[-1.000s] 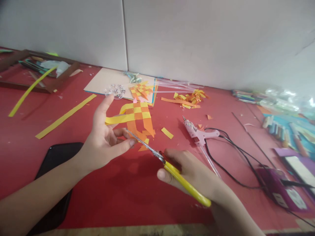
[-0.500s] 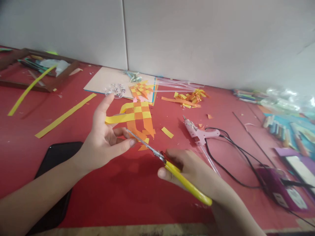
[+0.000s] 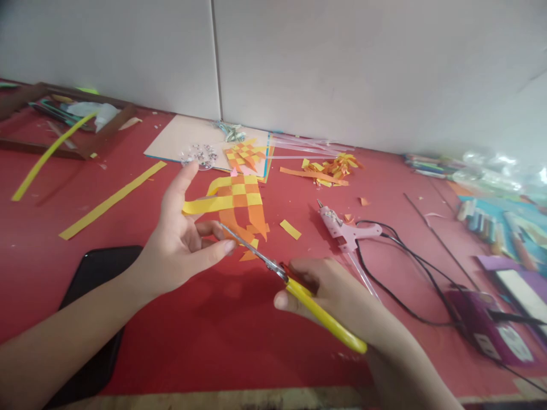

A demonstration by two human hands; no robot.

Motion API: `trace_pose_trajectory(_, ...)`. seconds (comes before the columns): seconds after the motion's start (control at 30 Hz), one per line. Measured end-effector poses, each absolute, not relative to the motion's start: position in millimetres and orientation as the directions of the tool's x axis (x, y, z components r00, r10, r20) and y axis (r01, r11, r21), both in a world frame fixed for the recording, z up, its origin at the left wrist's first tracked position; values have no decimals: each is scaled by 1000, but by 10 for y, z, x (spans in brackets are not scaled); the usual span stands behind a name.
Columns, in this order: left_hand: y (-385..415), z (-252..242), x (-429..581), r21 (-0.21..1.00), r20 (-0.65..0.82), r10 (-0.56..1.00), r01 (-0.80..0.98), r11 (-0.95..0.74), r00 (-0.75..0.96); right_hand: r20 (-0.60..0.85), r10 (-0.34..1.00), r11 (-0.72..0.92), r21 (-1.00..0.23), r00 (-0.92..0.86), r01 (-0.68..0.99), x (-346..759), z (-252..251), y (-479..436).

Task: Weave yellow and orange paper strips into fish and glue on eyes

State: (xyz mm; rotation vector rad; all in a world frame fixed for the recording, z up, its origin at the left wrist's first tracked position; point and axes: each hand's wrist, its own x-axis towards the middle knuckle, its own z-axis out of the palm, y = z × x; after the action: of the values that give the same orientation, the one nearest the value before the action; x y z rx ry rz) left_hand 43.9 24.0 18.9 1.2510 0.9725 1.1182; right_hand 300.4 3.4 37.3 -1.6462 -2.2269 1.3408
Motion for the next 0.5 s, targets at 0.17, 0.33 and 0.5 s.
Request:
trace_pose_trajectory(0.17, 244, 179, 428, 995, 54, 976, -97, -34, 209, -415, 815, 27, -671, -405, 741, 3026, 341, 36)
trace_pose_trajectory(0.33, 238, 194, 416, 992, 57, 975, -121, -32, 213, -405, 822, 34, -667, -401, 744, 3050, 320, 47)
trace_pose_trajectory(0.5, 275, 184, 417, 998, 33, 985, -66, -23, 169, -277, 875, 28, -789, -396, 614, 3065, 352, 36)
